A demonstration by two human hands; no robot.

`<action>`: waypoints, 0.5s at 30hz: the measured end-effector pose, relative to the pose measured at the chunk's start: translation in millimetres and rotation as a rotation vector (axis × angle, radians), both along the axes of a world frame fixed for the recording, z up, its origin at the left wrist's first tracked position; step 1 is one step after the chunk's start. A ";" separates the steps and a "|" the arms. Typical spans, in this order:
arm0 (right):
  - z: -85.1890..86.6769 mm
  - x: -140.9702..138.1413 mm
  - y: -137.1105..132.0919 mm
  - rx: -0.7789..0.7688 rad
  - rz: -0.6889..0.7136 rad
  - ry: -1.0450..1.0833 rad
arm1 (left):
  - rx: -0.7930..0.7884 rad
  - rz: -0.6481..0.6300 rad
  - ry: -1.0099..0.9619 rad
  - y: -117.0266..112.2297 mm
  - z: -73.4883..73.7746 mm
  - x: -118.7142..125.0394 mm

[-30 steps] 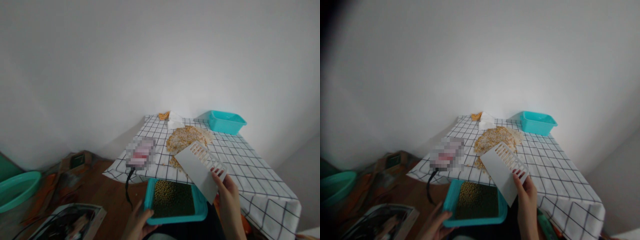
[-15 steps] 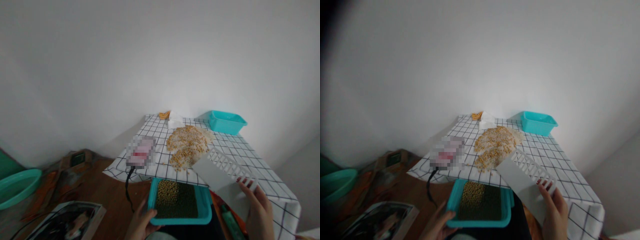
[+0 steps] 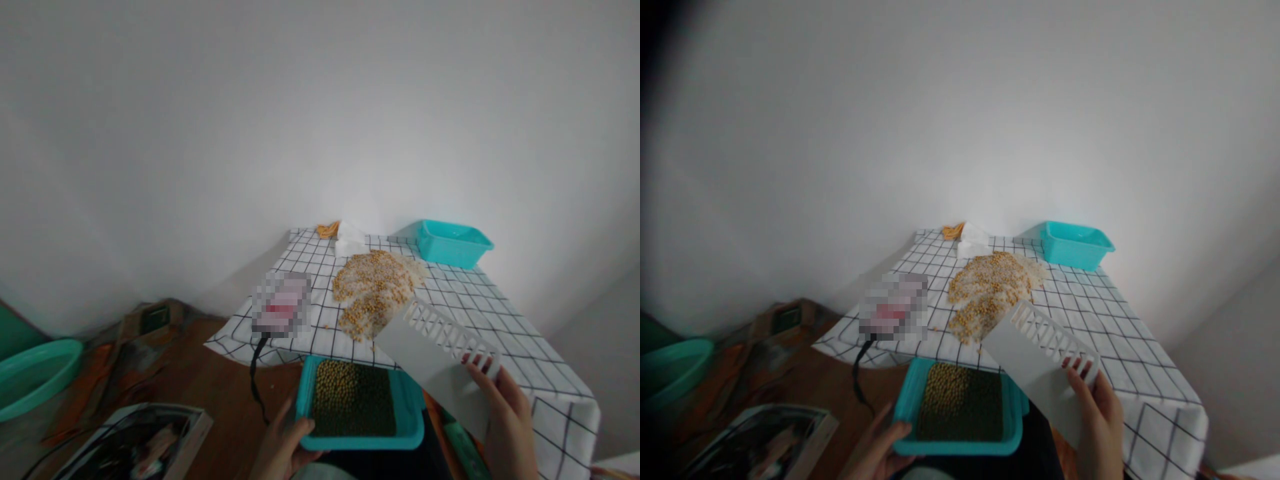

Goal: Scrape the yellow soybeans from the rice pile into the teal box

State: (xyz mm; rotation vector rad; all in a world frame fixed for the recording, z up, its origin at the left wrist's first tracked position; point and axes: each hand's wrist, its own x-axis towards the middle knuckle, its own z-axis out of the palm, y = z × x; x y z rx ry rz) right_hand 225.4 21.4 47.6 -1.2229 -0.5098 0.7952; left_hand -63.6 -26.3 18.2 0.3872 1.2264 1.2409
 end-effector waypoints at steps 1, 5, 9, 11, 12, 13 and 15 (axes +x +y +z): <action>-0.3 -0.2 0.4 0.000 -0.001 0.010 | 0.010 -0.002 -0.008 0.2 0.2 0.1; 0.3 -5.3 0.7 -0.007 0.037 -0.006 | 0.015 -0.002 0.004 -0.4 1.0 0.4; 0.8 -12.7 0.7 0.019 0.078 -0.056 | 0.002 -0.002 0.012 -0.8 -0.8 0.7; 1.0 -16.5 0.7 0.020 0.089 -0.046 | 0.002 -0.005 0.005 -0.2 -2.3 1.1; 1.2 -18.5 0.7 0.018 0.087 -0.043 | 0.004 -0.011 0.000 0.2 -2.8 1.3; 1.5 -20.4 0.5 0.017 0.082 -0.047 | 0.005 -0.016 -0.003 0.5 -3.0 1.5; 2.4 -24.2 0.1 0.016 0.067 -0.070 | 0.000 -0.007 0.002 0.5 -2.3 2.2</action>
